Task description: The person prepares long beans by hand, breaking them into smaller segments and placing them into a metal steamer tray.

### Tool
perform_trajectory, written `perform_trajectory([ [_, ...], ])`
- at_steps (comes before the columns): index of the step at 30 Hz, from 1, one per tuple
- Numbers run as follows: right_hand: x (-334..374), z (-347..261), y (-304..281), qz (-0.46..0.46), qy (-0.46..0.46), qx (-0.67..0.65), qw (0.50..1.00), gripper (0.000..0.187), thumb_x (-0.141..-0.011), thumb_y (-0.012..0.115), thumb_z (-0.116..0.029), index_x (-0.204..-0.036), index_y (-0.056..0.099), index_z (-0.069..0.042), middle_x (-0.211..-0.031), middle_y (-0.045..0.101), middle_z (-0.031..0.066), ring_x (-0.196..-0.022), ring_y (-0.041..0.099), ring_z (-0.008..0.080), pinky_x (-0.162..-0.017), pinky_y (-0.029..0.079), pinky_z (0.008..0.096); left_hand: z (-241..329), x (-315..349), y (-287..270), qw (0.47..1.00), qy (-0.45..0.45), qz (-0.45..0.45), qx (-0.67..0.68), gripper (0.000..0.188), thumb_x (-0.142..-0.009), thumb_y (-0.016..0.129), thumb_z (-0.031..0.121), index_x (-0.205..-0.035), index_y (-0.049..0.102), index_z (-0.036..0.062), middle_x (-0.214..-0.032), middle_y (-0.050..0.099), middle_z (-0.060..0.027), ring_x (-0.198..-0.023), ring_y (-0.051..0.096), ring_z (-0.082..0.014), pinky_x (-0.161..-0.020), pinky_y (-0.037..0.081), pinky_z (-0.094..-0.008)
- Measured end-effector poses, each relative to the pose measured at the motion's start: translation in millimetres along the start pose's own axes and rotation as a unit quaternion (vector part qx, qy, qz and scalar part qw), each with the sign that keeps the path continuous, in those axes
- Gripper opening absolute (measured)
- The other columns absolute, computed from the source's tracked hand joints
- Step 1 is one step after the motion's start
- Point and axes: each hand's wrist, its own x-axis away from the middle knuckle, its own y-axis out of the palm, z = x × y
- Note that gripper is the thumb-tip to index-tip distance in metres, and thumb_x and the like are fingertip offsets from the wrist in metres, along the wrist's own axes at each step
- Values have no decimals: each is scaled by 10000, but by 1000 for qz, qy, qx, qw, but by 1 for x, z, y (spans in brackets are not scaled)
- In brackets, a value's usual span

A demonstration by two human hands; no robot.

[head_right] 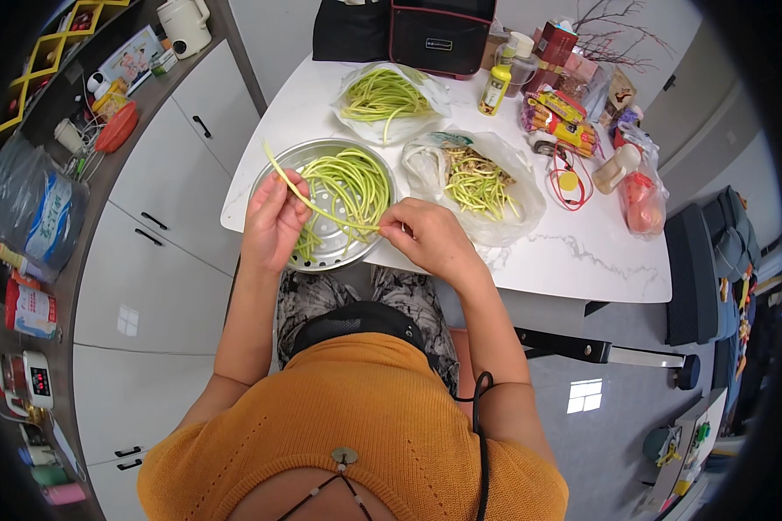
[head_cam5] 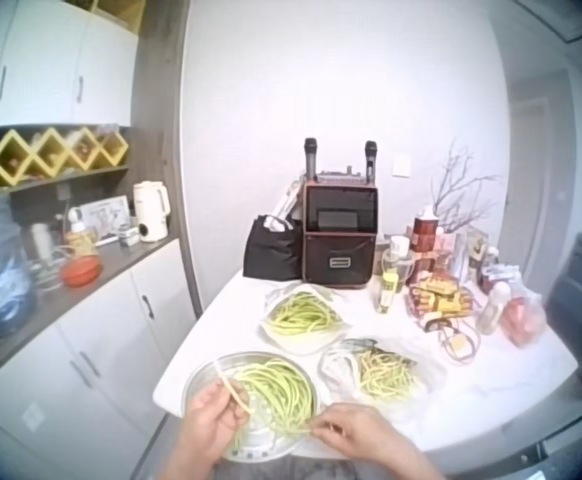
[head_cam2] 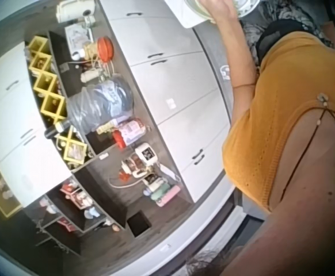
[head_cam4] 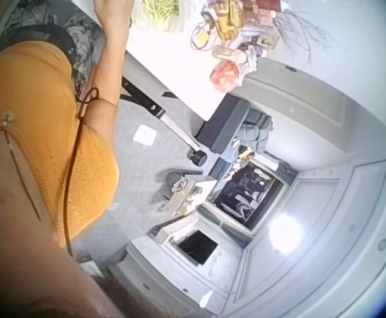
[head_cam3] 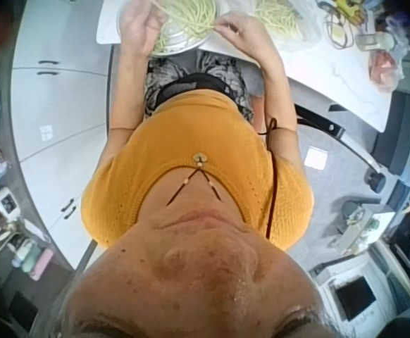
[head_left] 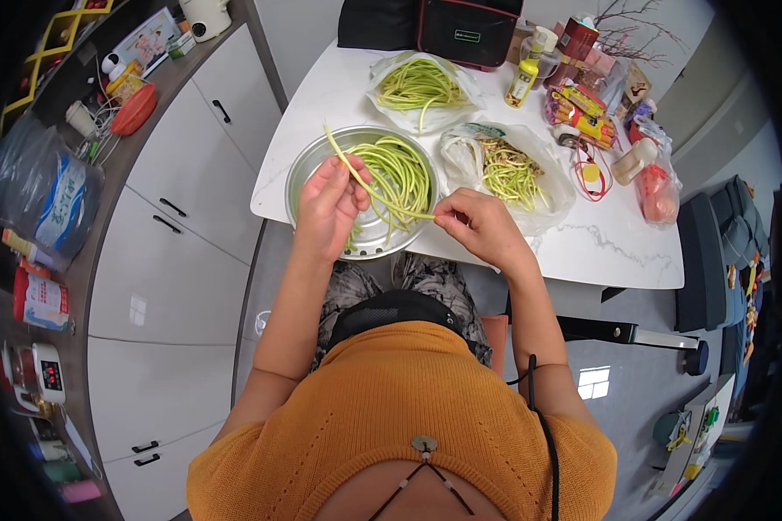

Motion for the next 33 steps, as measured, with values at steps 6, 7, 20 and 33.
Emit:
perform_trajectory([
  [6,1,7,6,235,59,-57,969,66,-798,626,-55,-844,617,-9,-725,592,65,-596,557,128,-519,448,252,-10,4,2,999,5,-9,-38,193,-957,472,219,-966,538,38,-882,582,-80,-708,551,-111,-656,484,-246],
  [7,1,11,7,240,91,-152,955,70,-832,613,-60,-878,613,-7,-725,579,22,-593,530,75,-504,448,217,-13,6,4,999,-4,-9,-36,196,-956,473,224,-966,539,40,-891,586,-83,-716,562,-114,-669,496,-252],
  [20,3,32,-16,210,44,-743,634,121,-899,563,-142,-951,563,-32,-759,551,3,-635,489,42,-519,441,153,-50,18,-13,995,-91,25,38,174,-966,446,196,-987,516,38,-954,585,-85,-788,604,-123,-725,531,-234],
  [33,6,84,-26,389,111,41,913,275,-819,613,-27,-1094,604,-40,-955,622,75,-737,589,135,-629,486,251,-44,16,-20,990,-96,51,94,163,-972,422,172,-973,503,30,-912,583,-87,-761,607,-132,-708,542,-228],
])
